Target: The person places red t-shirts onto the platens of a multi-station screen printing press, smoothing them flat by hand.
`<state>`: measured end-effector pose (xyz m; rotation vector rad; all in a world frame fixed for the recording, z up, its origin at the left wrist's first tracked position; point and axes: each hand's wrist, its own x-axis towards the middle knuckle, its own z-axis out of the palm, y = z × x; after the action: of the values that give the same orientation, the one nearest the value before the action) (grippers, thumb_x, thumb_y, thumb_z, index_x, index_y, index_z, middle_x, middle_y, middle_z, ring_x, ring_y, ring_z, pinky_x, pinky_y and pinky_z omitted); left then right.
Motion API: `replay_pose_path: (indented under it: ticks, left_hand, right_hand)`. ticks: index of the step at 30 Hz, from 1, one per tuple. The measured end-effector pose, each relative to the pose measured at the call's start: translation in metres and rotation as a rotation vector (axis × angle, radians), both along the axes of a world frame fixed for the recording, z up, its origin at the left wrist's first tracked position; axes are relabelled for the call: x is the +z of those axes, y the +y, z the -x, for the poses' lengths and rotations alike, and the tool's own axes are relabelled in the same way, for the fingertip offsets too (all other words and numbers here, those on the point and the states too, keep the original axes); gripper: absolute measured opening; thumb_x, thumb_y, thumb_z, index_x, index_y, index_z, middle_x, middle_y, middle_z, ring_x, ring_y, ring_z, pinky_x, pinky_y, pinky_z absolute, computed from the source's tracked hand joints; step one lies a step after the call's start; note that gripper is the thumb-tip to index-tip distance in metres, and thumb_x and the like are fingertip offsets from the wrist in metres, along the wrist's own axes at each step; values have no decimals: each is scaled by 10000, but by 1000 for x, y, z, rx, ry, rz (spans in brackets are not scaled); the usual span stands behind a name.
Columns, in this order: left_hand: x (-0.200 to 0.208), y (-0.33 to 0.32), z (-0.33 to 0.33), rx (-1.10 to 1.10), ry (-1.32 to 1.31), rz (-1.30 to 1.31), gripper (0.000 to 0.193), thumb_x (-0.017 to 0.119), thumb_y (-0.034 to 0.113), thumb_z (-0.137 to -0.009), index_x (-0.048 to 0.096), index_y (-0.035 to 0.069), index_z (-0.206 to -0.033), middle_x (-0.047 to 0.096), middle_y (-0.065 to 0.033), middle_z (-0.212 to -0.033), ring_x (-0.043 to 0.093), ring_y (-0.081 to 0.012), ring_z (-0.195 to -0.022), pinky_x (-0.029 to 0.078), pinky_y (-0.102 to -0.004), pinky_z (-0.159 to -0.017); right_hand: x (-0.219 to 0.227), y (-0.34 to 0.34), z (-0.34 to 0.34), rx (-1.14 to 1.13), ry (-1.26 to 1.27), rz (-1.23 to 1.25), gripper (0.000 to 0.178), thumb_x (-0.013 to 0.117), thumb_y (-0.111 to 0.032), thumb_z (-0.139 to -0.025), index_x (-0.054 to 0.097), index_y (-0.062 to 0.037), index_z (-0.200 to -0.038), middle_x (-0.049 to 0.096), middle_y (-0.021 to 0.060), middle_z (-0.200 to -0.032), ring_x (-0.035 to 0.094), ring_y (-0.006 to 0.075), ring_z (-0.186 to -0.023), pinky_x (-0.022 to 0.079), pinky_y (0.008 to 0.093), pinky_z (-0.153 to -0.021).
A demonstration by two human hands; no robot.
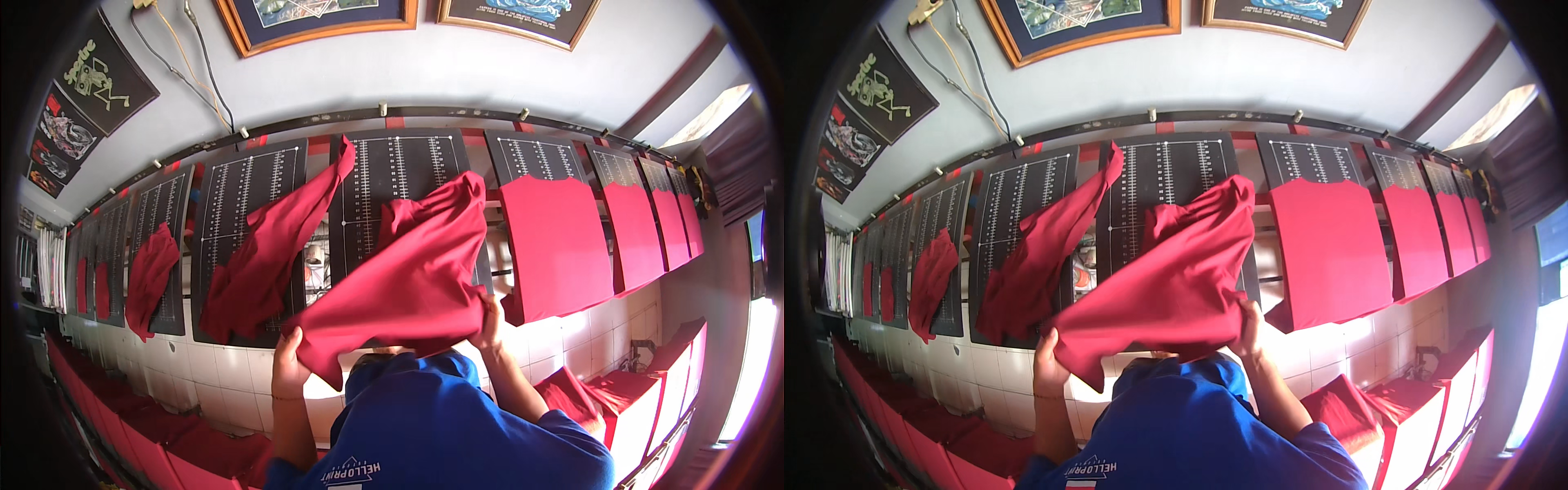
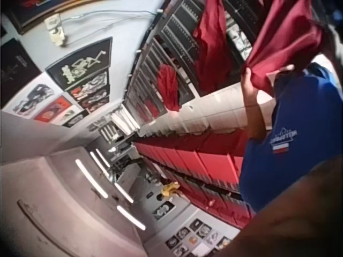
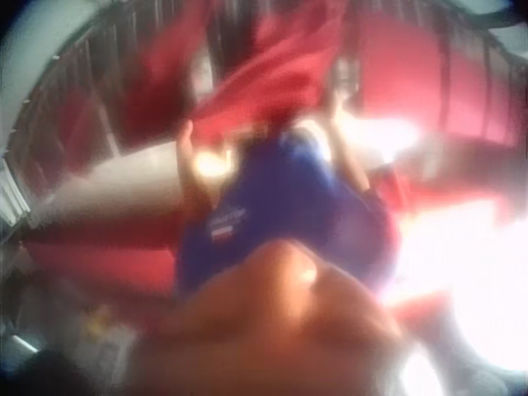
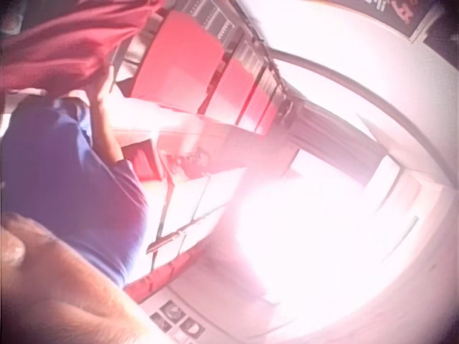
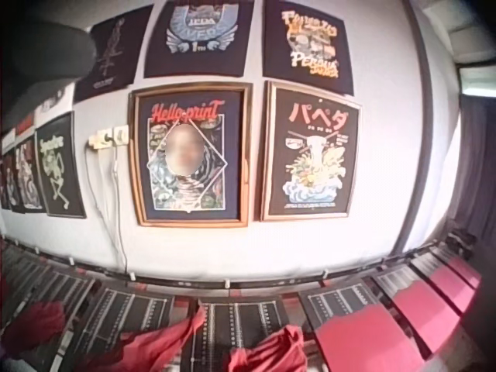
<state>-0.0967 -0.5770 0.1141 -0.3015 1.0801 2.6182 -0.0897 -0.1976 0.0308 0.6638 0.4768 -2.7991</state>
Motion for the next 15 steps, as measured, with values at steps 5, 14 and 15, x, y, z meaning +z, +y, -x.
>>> replay_pose_path:
  ticks: [5, 14, 15]
  left_hand:
    - [23, 9, 107, 124, 0, 100, 372, 633, 272, -988, 596, 17, -1257, 663, -104, -1213, 641, -211, -1118, 506, -391, -984]
    - [162, 51, 253, 76, 304, 82, 313, 652, 228, -967, 633, 33, -1211, 686, -116, -1201, 666, -250, -1096, 521, -418, -985]
    - [174, 43, 233, 91, 306, 59, 320, 648, 228, -968, 632, 21, -1212, 688, -124, -1201, 669, -254, -1098, 522, -422, -986]
  right_hand:
    - [54, 54, 47, 358, 358, -368, 759, 750, -271, -819, 407, -13, -1444, 548, 138, -1394, 587, 270, -1228, 455, 416, -1075]
    - [229, 187, 237, -499, 669, -873, 429, 566, -32, -978, 530, -24, -1405, 613, 89, -970, 600, 123, -874, 500, 240, -737]
    - [248, 173, 225, -486, 663, -947, 415, 575, -49, -985, 541, -26, -1398, 613, 76, -985, 607, 114, -896, 502, 252, -728]
